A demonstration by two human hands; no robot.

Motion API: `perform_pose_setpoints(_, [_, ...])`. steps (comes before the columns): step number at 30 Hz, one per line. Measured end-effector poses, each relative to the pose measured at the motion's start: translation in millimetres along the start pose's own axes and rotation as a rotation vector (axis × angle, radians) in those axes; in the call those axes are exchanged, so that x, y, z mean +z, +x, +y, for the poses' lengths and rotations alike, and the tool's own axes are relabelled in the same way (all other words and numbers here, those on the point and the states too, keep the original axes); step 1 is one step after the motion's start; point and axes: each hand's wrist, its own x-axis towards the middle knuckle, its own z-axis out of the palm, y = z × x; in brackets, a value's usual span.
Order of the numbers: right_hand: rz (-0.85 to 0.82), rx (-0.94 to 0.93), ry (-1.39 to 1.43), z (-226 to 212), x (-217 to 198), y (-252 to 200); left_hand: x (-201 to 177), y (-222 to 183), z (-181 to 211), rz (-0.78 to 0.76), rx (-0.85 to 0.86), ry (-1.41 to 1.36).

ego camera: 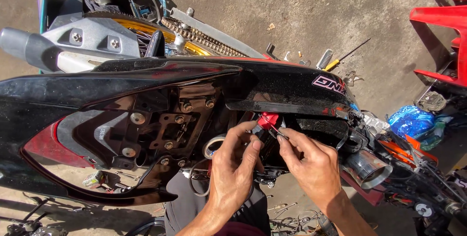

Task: Wrapping electrical tape around wire connectors and exposed wires on a motorcycle's electrical system to secure and insulate them.

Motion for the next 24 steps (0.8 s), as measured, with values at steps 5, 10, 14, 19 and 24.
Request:
perform_pose_setpoints(5, [-0.359, 0.685, 0.717, 17, -5, 16, 4, 1, -14, -0.196, -0.106, 0.075])
perform_pose_setpoints(10, [-0.521, 0.896, 1.067, 26, -11, 19, 0, 14, -2, -0.339, -0.139, 0.078])
perform_pose_setpoints(14, [-0.499, 0.862, 1.008, 20, -15, 18, -3, 16, -2, -0.325, -0.239, 0.040])
perform_pose_setpoints(19, [-0.496, 0.640, 0.865, 9, -18, 19, 3, 15, -9, -0.161, -0.247, -0.119])
perform_pose_setpoints(24, [-0.507, 0.538, 0.586, 9, -20, 16, -4, 14, -13, -0.223, -0.330, -0.190])
